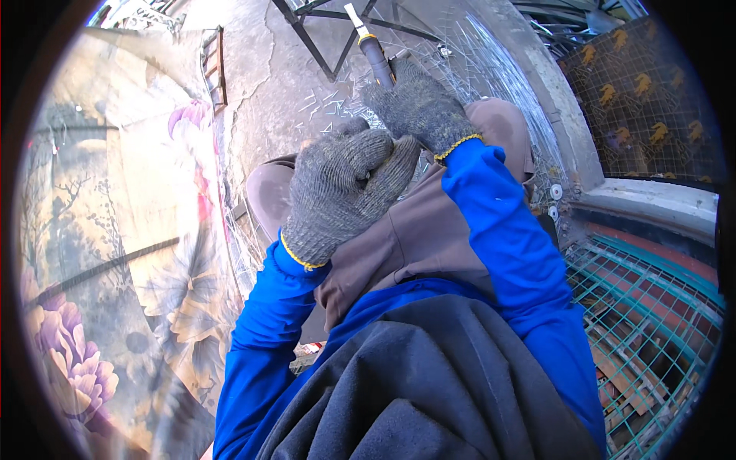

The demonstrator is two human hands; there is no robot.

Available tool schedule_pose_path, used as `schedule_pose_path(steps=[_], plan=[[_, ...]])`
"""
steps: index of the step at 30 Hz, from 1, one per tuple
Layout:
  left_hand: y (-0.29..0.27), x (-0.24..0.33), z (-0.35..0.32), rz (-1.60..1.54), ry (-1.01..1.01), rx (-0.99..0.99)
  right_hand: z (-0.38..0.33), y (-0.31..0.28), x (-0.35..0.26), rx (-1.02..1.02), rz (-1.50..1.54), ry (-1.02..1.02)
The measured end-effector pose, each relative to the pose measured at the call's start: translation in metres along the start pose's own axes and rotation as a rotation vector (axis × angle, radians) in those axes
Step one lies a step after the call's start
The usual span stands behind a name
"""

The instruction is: Bending and cutting metal rods manually using pliers to shape a structure.

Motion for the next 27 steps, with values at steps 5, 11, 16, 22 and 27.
schedule_pose_path(steps=[5, 11, 16, 22, 27], plan=[[-0.013, -0.002, 0.013, 0.189, 0.215, 0.116, 0.01, 0.02, 0.014, 0.021, -0.068, -0.203], [0.006, 0.006, 0.016, -0.558, -0.21, 0.448, 0.035, 0.043, 0.03, 0.118, -0.061, -0.464], [-0.017, 0.012, 0.011, -0.771, -0.379, 0.214, 0.023, 0.03, 0.025, 0.112, 0.077, -0.102], [-0.018, 0.021, 0.0, -0.121, -0.251, -0.248, -0.005, 0.003, 0.001, 0.118, 0.005, 0.03], [-0.01, 0.01, -0.012, 0.009, -0.077, -0.489, -0.006, 0.001, -0.005, 0.206, -0.106, -0.014]])
Point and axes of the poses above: each hand's wrist, its own z-axis towards the middle knuckle, its own y-axis out of the palm, x = y × z, the point moved 1 cm from there along z, towards the middle knuckle, and after that the axes turned 11 degrees about y, right-handed, at the moved point
